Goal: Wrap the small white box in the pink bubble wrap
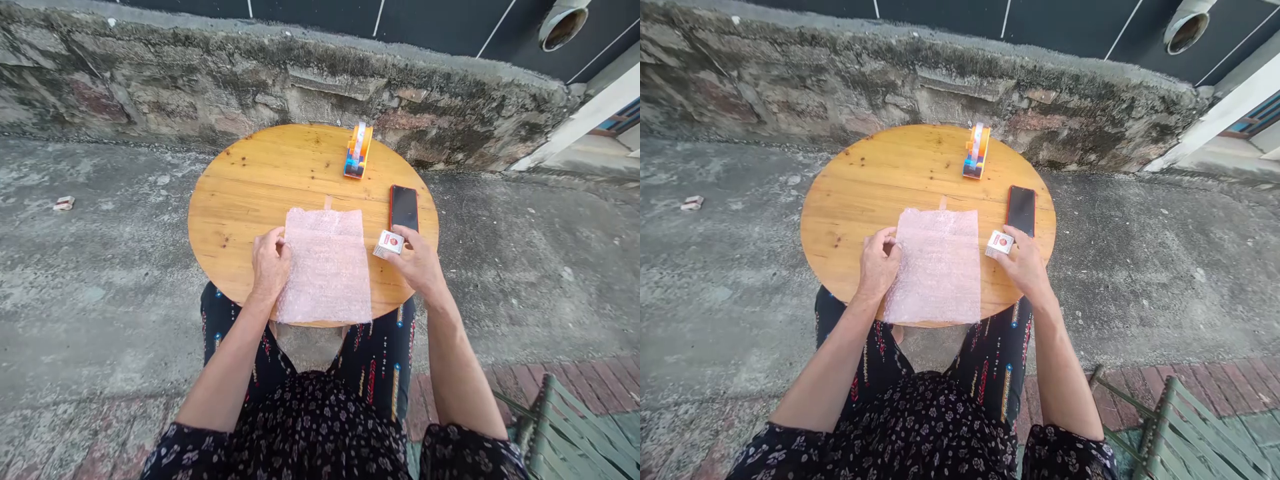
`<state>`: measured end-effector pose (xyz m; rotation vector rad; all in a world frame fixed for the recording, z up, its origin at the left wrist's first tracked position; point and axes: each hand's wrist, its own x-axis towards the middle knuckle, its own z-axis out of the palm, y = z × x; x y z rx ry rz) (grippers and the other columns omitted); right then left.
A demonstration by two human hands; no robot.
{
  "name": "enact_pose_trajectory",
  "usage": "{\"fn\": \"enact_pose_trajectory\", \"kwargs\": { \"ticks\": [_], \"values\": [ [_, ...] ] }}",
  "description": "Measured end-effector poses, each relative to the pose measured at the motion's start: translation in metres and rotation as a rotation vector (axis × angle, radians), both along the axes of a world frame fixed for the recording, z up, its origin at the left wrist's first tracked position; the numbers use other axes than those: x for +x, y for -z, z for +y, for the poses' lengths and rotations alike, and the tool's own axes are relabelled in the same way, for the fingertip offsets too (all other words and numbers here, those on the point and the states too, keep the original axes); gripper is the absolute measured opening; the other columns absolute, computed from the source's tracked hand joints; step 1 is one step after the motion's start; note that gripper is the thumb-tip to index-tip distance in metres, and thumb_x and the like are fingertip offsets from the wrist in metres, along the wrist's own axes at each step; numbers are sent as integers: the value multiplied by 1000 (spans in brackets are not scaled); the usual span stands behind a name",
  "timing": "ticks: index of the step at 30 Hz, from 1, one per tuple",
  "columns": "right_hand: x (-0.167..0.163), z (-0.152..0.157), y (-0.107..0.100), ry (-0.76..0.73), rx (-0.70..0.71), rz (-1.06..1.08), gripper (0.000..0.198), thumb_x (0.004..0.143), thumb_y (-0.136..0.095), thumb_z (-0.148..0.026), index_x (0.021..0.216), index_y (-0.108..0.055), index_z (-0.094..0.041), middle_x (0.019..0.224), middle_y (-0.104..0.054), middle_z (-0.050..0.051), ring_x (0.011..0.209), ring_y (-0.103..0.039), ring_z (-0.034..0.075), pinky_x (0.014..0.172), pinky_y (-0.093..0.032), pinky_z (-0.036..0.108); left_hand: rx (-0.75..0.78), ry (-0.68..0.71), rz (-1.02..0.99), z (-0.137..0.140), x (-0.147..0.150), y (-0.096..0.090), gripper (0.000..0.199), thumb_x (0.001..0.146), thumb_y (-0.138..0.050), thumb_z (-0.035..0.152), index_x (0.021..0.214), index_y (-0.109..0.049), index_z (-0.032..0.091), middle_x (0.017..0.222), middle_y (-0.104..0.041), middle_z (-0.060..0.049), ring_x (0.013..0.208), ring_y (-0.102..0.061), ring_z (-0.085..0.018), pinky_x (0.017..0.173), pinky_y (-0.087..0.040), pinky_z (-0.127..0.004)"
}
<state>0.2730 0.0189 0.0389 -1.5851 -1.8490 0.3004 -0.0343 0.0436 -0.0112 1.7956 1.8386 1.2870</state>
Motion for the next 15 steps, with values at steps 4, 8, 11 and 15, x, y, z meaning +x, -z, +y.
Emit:
{"fn": "enact_pose_trajectory", "kwargs": {
  "ticks": [4, 8, 11, 15],
  "values": [
    [17, -3, 8, 22, -47, -2, 52, 80, -63, -37, 129, -55, -22, 129, -62, 11, 112, -61, 28, 96, -48, 50, -9, -1, -4, 0, -1, 0, 37, 78, -53, 16, 113, -63, 20, 91, -68, -5, 99, -56, -25, 94, -44, -40],
    [18, -8, 16, 20, -13, -65, 55, 80, -61, -30, 133, -52, -20, 132, -59, 12, 121, -55, 30, 103, -43, 52, -10, 6, -5, -1, -1, -1, 36, 79, -53, 17, 113, -63, 19, 91, -68, -6, 99, -55, -25, 93, -45, -39],
    [13, -15, 14, 54, 48, -121, 54, 80, -60, -26, 134, -51, -21, 137, -55, 13, 128, -49, 31, 105, -40, 53, -7, 11, -10, -1, -1, -1, 35, 80, -53, 18, 113, -64, 18, 92, -69, -6, 99, -55, -25, 91, -46, -39],
    [-10, -30, 5, 124, 236, -92, 41, 83, -59, -28, 124, -58, -23, 137, -54, 11, 126, -51, 29, 106, -39, 53, -5, 7, -14, 0, -1, -1, 35, 80, -52, 17, 113, -64, 18, 92, -69, -6, 100, -55, -25, 93, -45, -39]
  ]
}}
